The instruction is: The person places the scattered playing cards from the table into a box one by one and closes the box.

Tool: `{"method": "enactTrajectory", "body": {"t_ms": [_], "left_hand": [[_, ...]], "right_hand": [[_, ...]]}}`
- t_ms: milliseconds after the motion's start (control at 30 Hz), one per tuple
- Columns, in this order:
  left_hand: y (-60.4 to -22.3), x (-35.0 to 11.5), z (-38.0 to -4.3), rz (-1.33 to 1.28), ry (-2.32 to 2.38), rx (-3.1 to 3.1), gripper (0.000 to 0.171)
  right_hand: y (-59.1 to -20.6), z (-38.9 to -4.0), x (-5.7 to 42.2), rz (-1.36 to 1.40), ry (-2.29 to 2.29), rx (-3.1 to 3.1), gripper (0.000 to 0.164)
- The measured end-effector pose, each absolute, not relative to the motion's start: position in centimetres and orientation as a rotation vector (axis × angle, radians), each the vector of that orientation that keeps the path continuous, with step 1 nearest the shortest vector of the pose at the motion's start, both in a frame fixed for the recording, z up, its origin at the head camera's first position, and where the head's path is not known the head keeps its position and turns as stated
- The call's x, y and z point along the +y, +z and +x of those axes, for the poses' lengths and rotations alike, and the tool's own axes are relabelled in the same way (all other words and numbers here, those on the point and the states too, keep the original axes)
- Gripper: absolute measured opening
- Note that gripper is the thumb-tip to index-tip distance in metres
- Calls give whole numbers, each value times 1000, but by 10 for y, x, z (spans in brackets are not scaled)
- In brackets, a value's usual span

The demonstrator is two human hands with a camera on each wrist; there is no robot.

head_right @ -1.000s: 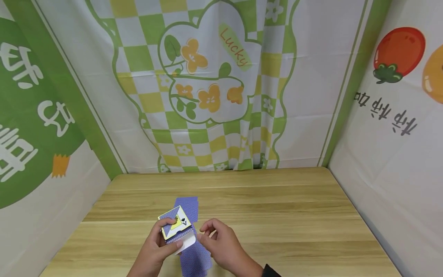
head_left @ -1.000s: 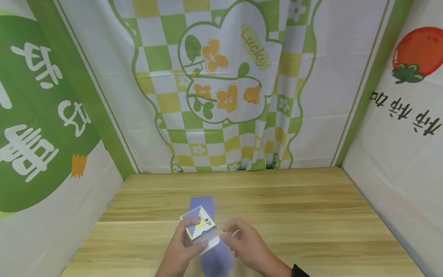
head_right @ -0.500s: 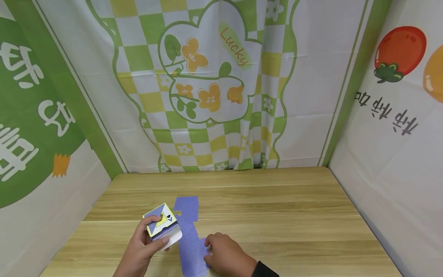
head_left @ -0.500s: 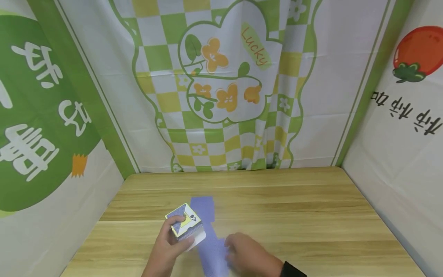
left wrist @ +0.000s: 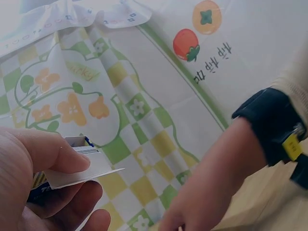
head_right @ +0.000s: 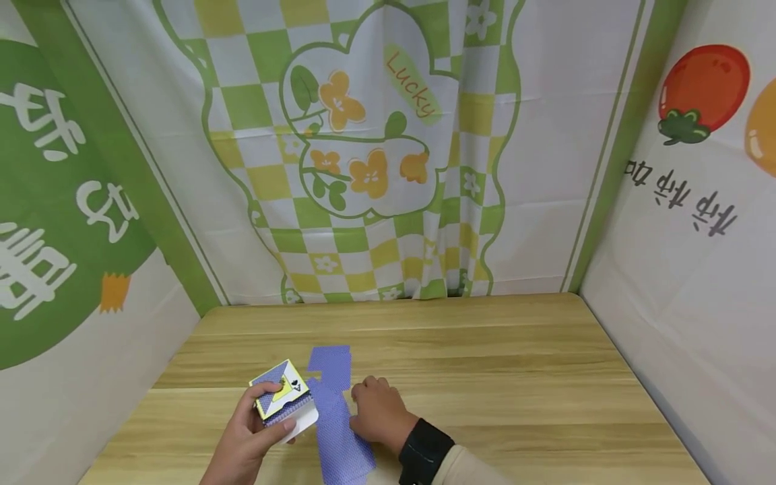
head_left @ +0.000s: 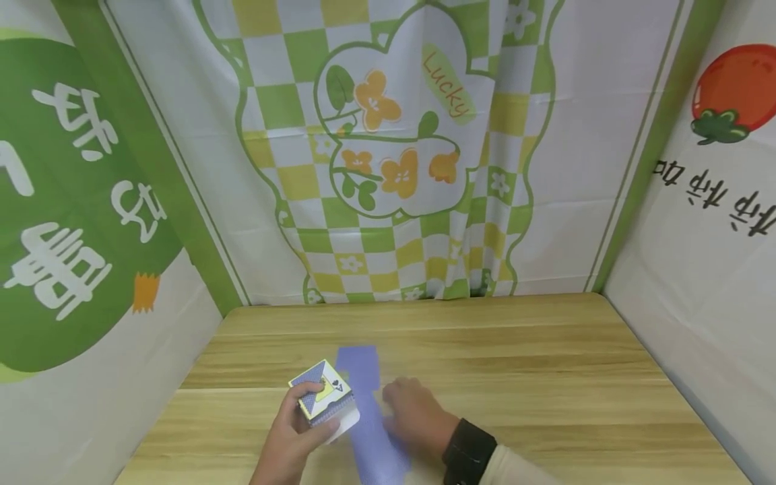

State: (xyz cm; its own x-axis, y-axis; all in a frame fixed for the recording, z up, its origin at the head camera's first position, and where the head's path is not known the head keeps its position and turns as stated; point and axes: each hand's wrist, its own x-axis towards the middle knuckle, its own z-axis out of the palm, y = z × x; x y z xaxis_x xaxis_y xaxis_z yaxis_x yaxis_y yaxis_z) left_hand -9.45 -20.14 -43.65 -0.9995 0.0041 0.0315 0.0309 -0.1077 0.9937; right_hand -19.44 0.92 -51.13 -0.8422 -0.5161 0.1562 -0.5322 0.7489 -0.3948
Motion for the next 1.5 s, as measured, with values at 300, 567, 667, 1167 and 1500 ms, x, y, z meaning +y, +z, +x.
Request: {"method": "enactTrajectory", "body": {"t_ms": [300,567,667,1167,1500], "left_hand": [[-440,-205,-92,-66,-2306,-2040,57],[-438,-209,-88,-51,-2287,-2059,57],[-438,-210,-86,-64,-2278,-2060,57],[-440,-217,-84,-65,-2284,-2098,55],[-442,-212,-87,-56,-2327,-2104,55]], "right_hand": [[-537,-245,-33,559,622,-2903,44],[-511,-250,-65,203,621,-2967,53],[-506,-250,-74,122,501,-3010,63],[-492,-243,-83,394,577,-3159,32],[-523,-260,-43,624,590,-3220,21]]}}
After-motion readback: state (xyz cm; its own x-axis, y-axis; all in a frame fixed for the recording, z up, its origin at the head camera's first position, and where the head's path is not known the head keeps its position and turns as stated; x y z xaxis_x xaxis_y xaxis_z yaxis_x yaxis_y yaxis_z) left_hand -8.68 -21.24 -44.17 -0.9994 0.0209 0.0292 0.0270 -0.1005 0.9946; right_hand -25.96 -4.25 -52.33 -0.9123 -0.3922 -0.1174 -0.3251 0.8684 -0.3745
